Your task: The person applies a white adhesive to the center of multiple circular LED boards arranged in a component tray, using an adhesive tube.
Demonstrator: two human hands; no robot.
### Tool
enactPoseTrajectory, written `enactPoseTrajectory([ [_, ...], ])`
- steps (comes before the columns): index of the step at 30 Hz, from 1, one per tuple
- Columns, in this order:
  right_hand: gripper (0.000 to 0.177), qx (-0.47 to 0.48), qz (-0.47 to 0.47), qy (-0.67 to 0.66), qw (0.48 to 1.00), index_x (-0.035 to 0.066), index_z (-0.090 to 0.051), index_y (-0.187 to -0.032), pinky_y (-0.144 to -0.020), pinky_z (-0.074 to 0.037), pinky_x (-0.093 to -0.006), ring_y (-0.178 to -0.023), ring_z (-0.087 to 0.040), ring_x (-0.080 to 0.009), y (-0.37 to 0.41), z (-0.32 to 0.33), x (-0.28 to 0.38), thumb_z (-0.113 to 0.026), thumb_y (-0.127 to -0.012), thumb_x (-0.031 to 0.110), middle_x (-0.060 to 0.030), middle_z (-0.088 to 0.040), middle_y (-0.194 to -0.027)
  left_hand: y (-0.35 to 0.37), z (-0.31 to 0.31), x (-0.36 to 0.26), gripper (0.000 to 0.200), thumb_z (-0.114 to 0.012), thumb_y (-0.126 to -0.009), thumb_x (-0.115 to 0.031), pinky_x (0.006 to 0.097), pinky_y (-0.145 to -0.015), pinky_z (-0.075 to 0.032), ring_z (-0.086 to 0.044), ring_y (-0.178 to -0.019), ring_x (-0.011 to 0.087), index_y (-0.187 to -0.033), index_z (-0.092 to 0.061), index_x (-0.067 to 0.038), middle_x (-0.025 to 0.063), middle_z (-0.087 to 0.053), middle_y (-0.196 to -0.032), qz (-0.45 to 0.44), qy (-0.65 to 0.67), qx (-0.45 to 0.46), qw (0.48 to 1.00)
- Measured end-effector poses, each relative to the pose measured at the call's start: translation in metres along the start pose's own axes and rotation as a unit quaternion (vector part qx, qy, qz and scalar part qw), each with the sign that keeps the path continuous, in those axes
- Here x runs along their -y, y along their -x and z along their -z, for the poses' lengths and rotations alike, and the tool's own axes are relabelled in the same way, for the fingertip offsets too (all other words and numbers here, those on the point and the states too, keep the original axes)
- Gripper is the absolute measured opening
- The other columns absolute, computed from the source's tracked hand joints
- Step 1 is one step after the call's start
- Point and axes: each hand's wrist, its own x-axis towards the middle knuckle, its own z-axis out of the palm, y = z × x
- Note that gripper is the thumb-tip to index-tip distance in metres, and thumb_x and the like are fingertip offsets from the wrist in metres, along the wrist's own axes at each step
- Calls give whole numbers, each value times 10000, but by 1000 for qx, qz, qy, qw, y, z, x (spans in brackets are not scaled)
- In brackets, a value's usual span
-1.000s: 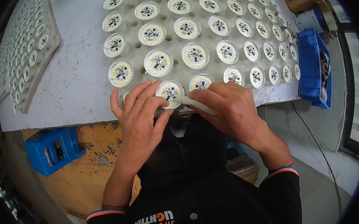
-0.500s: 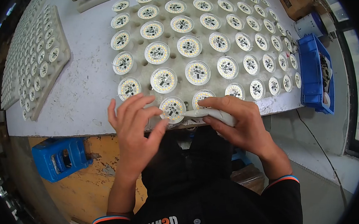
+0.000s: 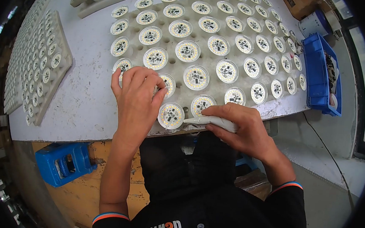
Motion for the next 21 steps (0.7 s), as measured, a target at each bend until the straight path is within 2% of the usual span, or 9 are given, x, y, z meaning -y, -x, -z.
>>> enactPoseTrajectory([
  [7,286,-12,6,-5,1000,93,-677,-1087,-713,-528,-389,-831,-671,-323,1,2,-4,-745,-815,151,-129,-687,-914,17,15,4,144,-730,-764,-84,516,-1127,-201,-516,-1145,232,-844,-611,-97,30,-608,-1069,21,-44,-10,999],
  [13,276,-13,-21,-22,999,89,-675,-1084,-730,-530,-392,-843,-672,-328,5,8,3,-738,-817,124,-136,-691,-935,24,14,9,136,-717,-776,-95,539,-1130,-187,-477,-1240,266,-821,-589,-91,47,-584,-1132,19,-75,12,997],
  [15,280,-12,-32,-33,999,88,-673,-1080,-733,-530,-393,-841,-672,-327,6,15,11,-740,-811,120,-137,-692,-942,24,14,11,156,-726,-773,-111,539,-1129,-190,-459,-1269,281,-856,-596,-89,52,-586,-1142,19,-72,17,997],
  [18,305,-57,9,15,998,69,-694,-1070,-699,-530,-349,-789,-689,-261,3,26,24,-768,-774,55,-112,-713,-942,19,18,8,237,-747,-768,-152,537,-1128,-192,-439,-1298,296,-955,-619,-82,64,-586,-1169,33,-42,18,998],
  [21,324,-70,39,131,988,77,-698,-1064,-680,-527,-349,-764,-678,-268,-13,35,34,-776,-750,51,-107,-709,-917,13,16,6,384,-778,-751,-204,534,-1129,-194,-420,-1318,301,-1083,-633,-75,74,-580,-1205,28,-29,18,999],
])
